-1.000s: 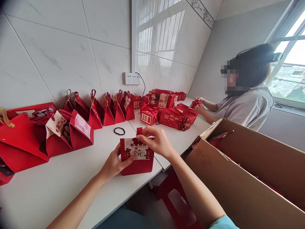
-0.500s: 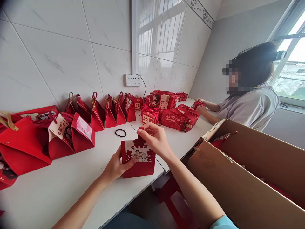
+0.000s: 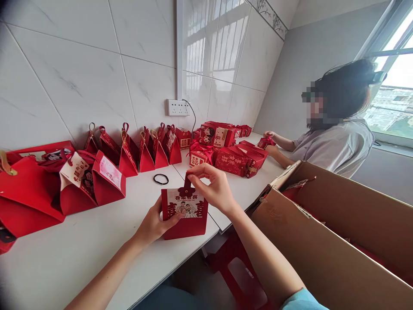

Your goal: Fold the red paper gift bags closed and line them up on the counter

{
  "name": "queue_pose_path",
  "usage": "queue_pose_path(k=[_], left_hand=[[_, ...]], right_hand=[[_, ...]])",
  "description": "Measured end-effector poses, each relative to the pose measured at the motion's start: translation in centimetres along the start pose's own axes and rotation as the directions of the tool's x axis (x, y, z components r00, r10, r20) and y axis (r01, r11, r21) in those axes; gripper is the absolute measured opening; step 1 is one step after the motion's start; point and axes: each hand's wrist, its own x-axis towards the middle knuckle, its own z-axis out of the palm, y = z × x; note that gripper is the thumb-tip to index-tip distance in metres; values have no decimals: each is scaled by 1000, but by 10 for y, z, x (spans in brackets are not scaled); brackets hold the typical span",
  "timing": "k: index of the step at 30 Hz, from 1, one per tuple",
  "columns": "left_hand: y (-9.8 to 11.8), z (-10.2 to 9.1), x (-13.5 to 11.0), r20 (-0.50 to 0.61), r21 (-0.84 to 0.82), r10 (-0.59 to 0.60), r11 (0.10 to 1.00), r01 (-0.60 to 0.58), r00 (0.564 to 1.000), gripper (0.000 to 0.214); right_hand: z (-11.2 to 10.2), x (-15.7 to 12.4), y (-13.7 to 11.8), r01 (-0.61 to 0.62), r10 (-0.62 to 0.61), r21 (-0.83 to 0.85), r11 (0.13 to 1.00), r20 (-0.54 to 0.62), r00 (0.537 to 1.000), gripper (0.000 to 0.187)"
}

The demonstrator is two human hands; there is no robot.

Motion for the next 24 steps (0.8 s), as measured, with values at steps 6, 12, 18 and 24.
queue_pose_path(k=[6, 12, 18, 24], left_hand=[[1, 0, -1, 9, -11, -20, 1000, 20, 1000, 45], [0, 1, -1, -4, -11, -12, 1000, 12, 1000, 45], [-1, 1, -1, 0, -14, -1, 1000, 1, 1000, 45], [-4, 1, 0, -6, 12, -7, 1000, 7, 1000, 46]], right_hand=[[1, 0, -3, 91, -88, -168, 982, 25, 996, 5], [-7, -5, -1, -60, 99, -189, 980, 207, 973, 18], [-1, -11, 5, -72, 91, -148, 986, 124, 988, 21], [-5, -11, 7, -157, 164, -56, 986, 148, 975, 24]])
